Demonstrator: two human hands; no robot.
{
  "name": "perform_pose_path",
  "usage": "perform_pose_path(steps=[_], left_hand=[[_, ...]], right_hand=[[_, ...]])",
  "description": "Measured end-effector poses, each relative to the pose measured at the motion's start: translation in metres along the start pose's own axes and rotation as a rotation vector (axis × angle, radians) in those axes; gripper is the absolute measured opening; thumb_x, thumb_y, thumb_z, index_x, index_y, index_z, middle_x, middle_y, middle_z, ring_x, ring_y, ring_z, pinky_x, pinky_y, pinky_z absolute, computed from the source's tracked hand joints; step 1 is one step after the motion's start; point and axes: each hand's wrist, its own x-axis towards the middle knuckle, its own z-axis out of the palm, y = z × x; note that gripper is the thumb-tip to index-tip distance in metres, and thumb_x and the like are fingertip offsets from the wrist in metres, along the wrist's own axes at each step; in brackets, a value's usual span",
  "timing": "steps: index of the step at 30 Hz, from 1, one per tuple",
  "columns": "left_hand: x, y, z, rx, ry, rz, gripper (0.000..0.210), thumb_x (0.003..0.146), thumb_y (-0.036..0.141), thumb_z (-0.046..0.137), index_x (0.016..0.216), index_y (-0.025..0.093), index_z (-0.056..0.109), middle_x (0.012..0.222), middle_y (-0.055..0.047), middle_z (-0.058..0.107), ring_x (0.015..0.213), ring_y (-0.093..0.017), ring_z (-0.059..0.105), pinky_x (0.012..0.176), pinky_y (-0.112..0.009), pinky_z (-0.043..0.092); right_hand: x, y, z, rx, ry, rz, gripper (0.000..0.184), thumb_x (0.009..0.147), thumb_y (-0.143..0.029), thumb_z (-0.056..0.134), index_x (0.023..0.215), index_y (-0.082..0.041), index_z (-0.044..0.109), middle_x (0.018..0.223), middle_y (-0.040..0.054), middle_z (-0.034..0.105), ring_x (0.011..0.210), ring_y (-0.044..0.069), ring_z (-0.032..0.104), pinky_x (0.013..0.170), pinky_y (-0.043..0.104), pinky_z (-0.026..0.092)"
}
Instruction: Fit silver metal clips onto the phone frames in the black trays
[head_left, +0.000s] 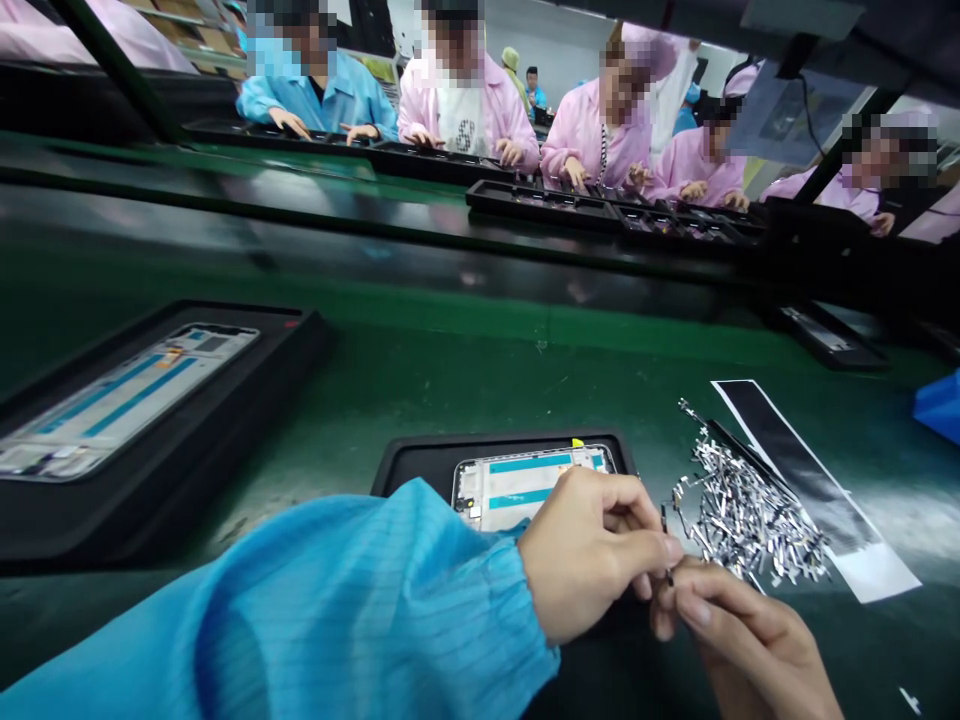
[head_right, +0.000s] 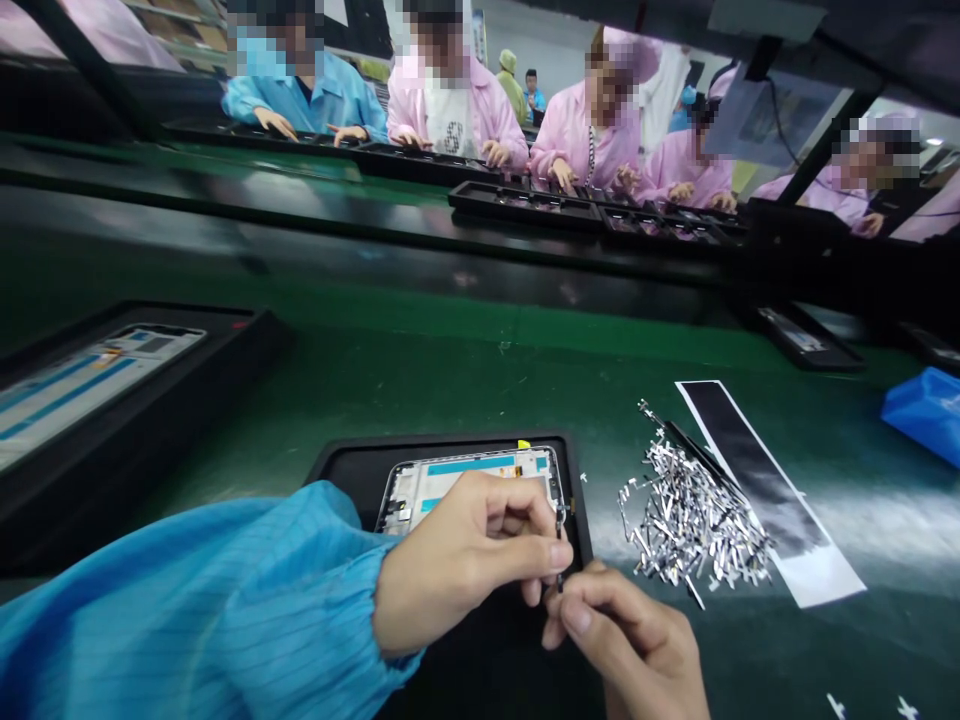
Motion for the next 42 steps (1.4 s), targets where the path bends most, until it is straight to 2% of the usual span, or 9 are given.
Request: perform_pose_path(steps=[5, 8, 11, 15, 19, 23, 27, 33, 42], left_hand=[[0.001, 0.001, -0.001, 0.049, 0.016, -0.034, 0.015, 0.065, 0.008, 0.054, 0.052, 0.011, 0.046, 0.045, 0.003, 0.047, 0.042, -0.007, 0.045, 0.045, -0.018, 0.036], [0.001, 0.006, -0.009, 0.287, 0.033, 0.054, 0.016, 0.069, 0.012, 0.053, 0.054, 0.012, 0.048, 0.05, 0.003, 0.049, 0.049, -0.008, 0.047, 0.052, -0.019, 0.037], [0.002, 0.012, -0.025, 0.658, 0.078, 0.198, 0.018, 0.075, 0.017, 0.047, 0.059, 0.014, 0.054, 0.059, 0.002, 0.055, 0.059, -0.01, 0.049, 0.059, -0.021, 0.036], [0.008, 0.014, -0.05, 1.045, 0.194, 0.241, 0.014, 0.075, 0.014, 0.046, 0.072, 0.017, 0.059, 0.072, 0.002, 0.06, 0.068, -0.012, 0.052, 0.063, -0.022, 0.036], [0.019, 0.003, -0.062, 1.211, 0.246, 0.23, 0.012, 0.07, 0.01, 0.049, 0.065, 0.017, 0.059, 0.067, 0.002, 0.058, 0.067, -0.012, 0.05, 0.062, -0.023, 0.036], [0.03, -0.009, -0.063, 1.265, 0.288, 0.251, 0.011, 0.071, 0.012, 0.049, 0.064, 0.017, 0.057, 0.067, 0.001, 0.054, 0.068, -0.014, 0.047, 0.062, -0.026, 0.033], [0.034, -0.013, -0.064, 1.287, 0.32, 0.264, 0.013, 0.072, 0.013, 0.047, 0.063, 0.016, 0.055, 0.067, 0.001, 0.053, 0.068, -0.015, 0.044, 0.063, -0.028, 0.03], [0.023, -0.014, -0.063, 1.239, 0.27, 0.254, 0.009, 0.071, 0.011, 0.05, 0.065, 0.017, 0.054, 0.065, 0.005, 0.053, 0.064, -0.01, 0.044, 0.064, -0.025, 0.031], [0.029, -0.023, -0.051, 1.251, 0.194, 0.273, 0.011, 0.073, 0.015, 0.048, 0.064, 0.016, 0.054, 0.07, 0.003, 0.052, 0.068, -0.012, 0.042, 0.064, -0.028, 0.028]], right_hand=[[-0.001, -0.002, -0.001, -0.031, 0.035, -0.072, 0.017, 0.074, -0.031, 0.05, 0.064, -0.02, 0.059, 0.062, 0.0027, 0.054, 0.068, 0.015, 0.051, 0.065, 0.026, 0.041], [0.0, -0.004, -0.003, -0.165, 0.113, -0.157, 0.017, 0.076, -0.028, 0.048, 0.065, -0.019, 0.057, 0.066, 0.0032, 0.055, 0.071, 0.016, 0.053, 0.063, 0.025, 0.042], [0.004, -0.001, -0.006, -0.511, 0.16, -0.358, 0.009, 0.077, -0.022, 0.048, 0.076, -0.019, 0.056, 0.074, 0.0021, 0.056, 0.073, 0.014, 0.053, 0.06, 0.021, 0.042], [0.018, 0.014, -0.004, -1.019, 0.076, -0.684, 0.013, 0.077, -0.013, 0.046, 0.088, -0.017, 0.051, 0.08, 0.0027, 0.053, 0.075, 0.013, 0.049, 0.067, 0.025, 0.04], [0.033, 0.022, 0.008, -1.261, 0.087, -0.841, 0.013, 0.077, -0.008, 0.04, 0.084, -0.012, 0.051, 0.076, 0.0054, 0.051, 0.071, 0.015, 0.043, 0.071, 0.034, 0.037], [0.045, 0.018, 0.021, -1.306, 0.108, -0.907, 0.015, 0.072, -0.001, 0.039, 0.077, -0.009, 0.052, 0.074, 0.0079, 0.05, 0.07, 0.017, 0.04, 0.069, 0.039, 0.038], [0.048, 0.023, 0.026, -1.279, -0.007, -0.949, 0.018, 0.071, -0.001, 0.039, 0.082, -0.007, 0.052, 0.074, 0.0084, 0.048, 0.073, 0.018, 0.042, 0.069, 0.038, 0.04], [0.04, 0.032, 0.024, -1.201, -0.134, -1.028, 0.022, 0.07, -0.002, 0.035, 0.081, -0.007, 0.054, 0.074, 0.0087, 0.05, 0.075, 0.017, 0.045, 0.071, 0.034, 0.043], [0.038, 0.032, 0.026, -1.267, -0.082, -1.033, 0.023, 0.067, -0.001, 0.035, 0.074, -0.012, 0.054, 0.07, 0.0056, 0.052, 0.072, 0.016, 0.049, 0.072, 0.034, 0.044]])
